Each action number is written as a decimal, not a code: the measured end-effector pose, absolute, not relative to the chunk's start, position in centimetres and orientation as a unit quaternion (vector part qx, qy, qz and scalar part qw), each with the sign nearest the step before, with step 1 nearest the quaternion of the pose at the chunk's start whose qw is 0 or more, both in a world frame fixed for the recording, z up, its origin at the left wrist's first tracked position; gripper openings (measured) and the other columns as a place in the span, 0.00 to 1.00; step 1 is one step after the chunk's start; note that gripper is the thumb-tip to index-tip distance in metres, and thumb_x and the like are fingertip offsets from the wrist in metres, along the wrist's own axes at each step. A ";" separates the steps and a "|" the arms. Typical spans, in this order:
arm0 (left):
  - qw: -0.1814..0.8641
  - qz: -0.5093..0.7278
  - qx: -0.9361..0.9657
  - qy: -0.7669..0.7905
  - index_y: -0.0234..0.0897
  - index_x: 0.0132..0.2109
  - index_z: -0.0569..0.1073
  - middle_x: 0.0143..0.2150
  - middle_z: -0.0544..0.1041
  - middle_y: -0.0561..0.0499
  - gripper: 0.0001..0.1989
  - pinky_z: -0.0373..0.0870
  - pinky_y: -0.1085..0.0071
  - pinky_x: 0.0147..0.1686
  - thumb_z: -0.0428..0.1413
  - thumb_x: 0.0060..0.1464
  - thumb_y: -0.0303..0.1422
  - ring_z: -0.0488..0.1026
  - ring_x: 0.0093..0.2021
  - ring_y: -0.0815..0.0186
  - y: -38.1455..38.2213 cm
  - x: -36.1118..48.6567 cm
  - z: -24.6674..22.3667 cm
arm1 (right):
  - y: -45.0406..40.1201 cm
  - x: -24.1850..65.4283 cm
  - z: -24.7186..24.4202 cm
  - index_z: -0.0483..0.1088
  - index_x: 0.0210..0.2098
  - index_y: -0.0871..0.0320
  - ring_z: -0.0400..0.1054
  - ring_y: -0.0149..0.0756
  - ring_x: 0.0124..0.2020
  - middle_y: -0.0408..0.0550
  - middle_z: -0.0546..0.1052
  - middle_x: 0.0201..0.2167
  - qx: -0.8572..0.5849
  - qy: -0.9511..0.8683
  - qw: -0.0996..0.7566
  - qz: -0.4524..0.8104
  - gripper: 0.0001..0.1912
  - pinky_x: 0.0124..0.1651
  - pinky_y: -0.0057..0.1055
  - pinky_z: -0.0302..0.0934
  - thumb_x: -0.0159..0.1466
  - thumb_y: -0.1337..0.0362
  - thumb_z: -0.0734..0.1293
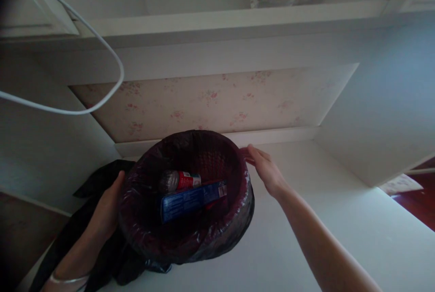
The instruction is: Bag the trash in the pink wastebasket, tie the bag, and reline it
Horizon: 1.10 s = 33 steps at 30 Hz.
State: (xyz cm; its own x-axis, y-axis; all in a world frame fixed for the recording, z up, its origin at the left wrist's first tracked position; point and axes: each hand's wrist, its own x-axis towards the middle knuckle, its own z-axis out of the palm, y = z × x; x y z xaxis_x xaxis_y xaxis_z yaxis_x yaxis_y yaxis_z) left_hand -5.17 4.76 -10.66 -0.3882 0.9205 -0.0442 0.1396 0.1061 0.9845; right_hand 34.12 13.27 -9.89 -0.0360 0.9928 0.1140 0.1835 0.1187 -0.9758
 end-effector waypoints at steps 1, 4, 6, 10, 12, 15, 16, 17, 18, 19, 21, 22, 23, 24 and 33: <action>0.346 0.537 0.419 0.645 0.38 0.41 0.82 0.42 0.86 0.43 0.28 0.79 0.55 0.47 0.57 0.56 0.59 0.82 0.47 0.46 5.8 -5.6 -9.9 | 14.2 33.9 -8.9 0.80 0.43 0.57 0.79 0.48 0.49 0.55 0.84 0.45 -0.517 -0.607 0.475 0.372 0.28 0.57 0.48 0.71 0.70 0.41 0.59; 0.298 0.547 0.452 0.639 0.38 0.45 0.80 0.47 0.85 0.43 0.25 0.78 0.58 0.48 0.58 0.56 0.55 0.82 0.47 0.50 9.5 -6.1 -7.0 | 17.2 32.2 -5.7 0.77 0.47 0.58 0.77 0.48 0.52 0.57 0.83 0.49 -0.519 -0.665 0.446 0.298 0.22 0.59 0.50 0.69 0.69 0.47 0.63; 0.236 0.459 0.559 0.649 0.37 0.54 0.78 0.52 0.84 0.41 0.30 0.77 0.57 0.50 0.54 0.58 0.57 0.82 0.50 0.49 12.1 -5.5 -5.0 | 19.0 30.1 -3.7 0.76 0.53 0.57 0.76 0.47 0.54 0.56 0.81 0.54 -0.498 -0.721 0.399 0.271 0.21 0.63 0.49 0.66 0.67 0.51 0.67; 0.206 0.345 0.664 0.631 0.38 0.60 0.77 0.59 0.81 0.38 0.36 0.70 0.53 0.59 0.66 0.48 0.53 0.79 0.56 0.44 16.4 -3.3 -2.7 | 21.6 25.6 -1.6 0.74 0.61 0.57 0.72 0.52 0.61 0.58 0.76 0.62 -0.440 -0.826 0.268 0.228 0.28 0.67 0.48 0.62 0.62 0.58 0.74; 0.219 0.299 0.696 0.615 0.38 0.54 0.82 0.54 0.84 0.40 0.30 0.70 0.54 0.58 0.68 0.45 0.48 0.80 0.54 0.43 17.5 -2.7 -2.5 | 22.6 24.5 -1.6 0.77 0.58 0.59 0.72 0.58 0.61 0.60 0.79 0.59 -0.426 -0.855 0.208 0.210 0.27 0.67 0.52 0.61 0.60 0.62 0.76; 0.254 0.253 0.726 0.587 0.43 0.46 0.85 0.47 0.87 0.46 0.18 0.72 0.57 0.56 0.64 0.48 0.43 0.82 0.51 0.46 17.8 -2.6 -2.6 | 23.4 24.7 -1.9 0.80 0.56 0.56 0.76 0.58 0.56 0.56 0.83 0.53 -0.409 -0.879 0.150 0.194 0.22 0.64 0.50 0.63 0.62 0.64 0.73; 0.267 0.247 0.730 0.579 0.44 0.47 0.85 0.49 0.87 0.49 0.17 0.72 0.58 0.56 0.62 0.50 0.42 0.82 0.51 0.48 17.5 -2.7 -2.5 | 23.5 25.2 -2.0 0.80 0.56 0.54 0.77 0.55 0.55 0.53 0.83 0.53 -0.402 -0.884 0.139 0.193 0.20 0.63 0.47 0.64 0.64 0.64 0.72; 0.280 0.244 0.731 0.573 0.45 0.48 0.85 0.51 0.86 0.50 0.18 0.72 0.60 0.56 0.61 0.52 0.42 0.82 0.52 0.49 17.2 -2.9 -2.5 | 23.5 25.7 -2.0 0.80 0.56 0.52 0.78 0.52 0.54 0.50 0.83 0.53 -0.396 -0.887 0.131 0.195 0.19 0.62 0.44 0.66 0.66 0.63 0.70; 0.296 0.242 0.729 0.568 0.46 0.49 0.84 0.52 0.86 0.51 0.19 0.73 0.60 0.56 0.60 0.52 0.42 0.81 0.53 0.50 16.9 -3.1 -2.4 | 23.5 26.3 -1.9 0.80 0.55 0.51 0.78 0.50 0.53 0.48 0.83 0.53 -0.393 -0.889 0.123 0.199 0.18 0.60 0.42 0.67 0.67 0.63 0.68; 0.313 0.238 0.725 0.566 0.46 0.50 0.84 0.52 0.85 0.52 0.20 0.73 0.61 0.56 0.59 0.52 0.43 0.81 0.54 0.51 16.6 -3.3 -2.2 | 23.5 26.8 -1.9 0.80 0.55 0.50 0.79 0.49 0.52 0.46 0.84 0.52 -0.391 -0.890 0.117 0.202 0.17 0.58 0.41 0.68 0.68 0.63 0.67; 0.347 0.230 0.712 0.566 0.45 0.50 0.84 0.49 0.87 0.51 0.20 0.76 0.60 0.52 0.60 0.50 0.43 0.83 0.51 0.50 16.0 -3.5 -2.0 | 23.5 27.8 -1.8 0.82 0.53 0.51 0.80 0.49 0.49 0.46 0.85 0.49 -0.394 -0.889 0.106 0.207 0.16 0.55 0.41 0.71 0.68 0.62 0.66; 0.361 0.227 0.706 0.566 0.45 0.49 0.84 0.47 0.87 0.51 0.20 0.78 0.60 0.50 0.60 0.50 0.43 0.84 0.49 0.50 15.9 -3.5 -1.9 | 23.5 28.1 -1.8 0.82 0.51 0.51 0.80 0.50 0.48 0.46 0.85 0.48 -0.397 -0.888 0.103 0.208 0.16 0.53 0.41 0.71 0.68 0.61 0.66; 0.372 0.224 0.701 0.566 0.45 0.48 0.84 0.46 0.87 0.50 0.20 0.79 0.60 0.47 0.60 0.50 0.44 0.84 0.47 0.50 15.8 -3.6 -1.9 | 23.4 28.3 -1.8 0.83 0.50 0.51 0.80 0.50 0.47 0.46 0.85 0.47 -0.399 -0.887 0.103 0.206 0.15 0.53 0.42 0.72 0.68 0.61 0.66; 0.376 0.224 0.698 0.566 0.44 0.48 0.84 0.45 0.87 0.49 0.20 0.79 0.60 0.45 0.60 0.50 0.45 0.84 0.45 0.50 15.8 -3.6 -1.9 | 23.3 28.5 -1.8 0.83 0.51 0.52 0.80 0.50 0.47 0.47 0.85 0.47 -0.402 -0.887 0.106 0.201 0.16 0.53 0.42 0.72 0.68 0.59 0.67; 0.172 0.319 0.737 0.570 0.39 0.48 0.79 0.55 0.81 0.40 0.19 0.71 0.56 0.57 0.57 0.56 0.46 0.77 0.54 0.51 16.2 -1.1 -0.7 | 19.4 23.9 0.3 0.73 0.62 0.58 0.66 0.51 0.66 0.57 0.74 0.63 -0.332 -0.918 0.183 0.120 0.22 0.69 0.47 0.55 0.72 0.60 0.63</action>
State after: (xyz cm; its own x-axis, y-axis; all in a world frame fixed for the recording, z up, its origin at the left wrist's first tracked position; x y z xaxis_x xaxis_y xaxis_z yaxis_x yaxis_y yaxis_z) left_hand -1.14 16.20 -0.70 0.1463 0.9507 0.2735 0.7315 -0.2901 0.6171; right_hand 23.92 19.38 0.30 -0.7124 0.6536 0.2557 0.5661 0.7505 -0.3410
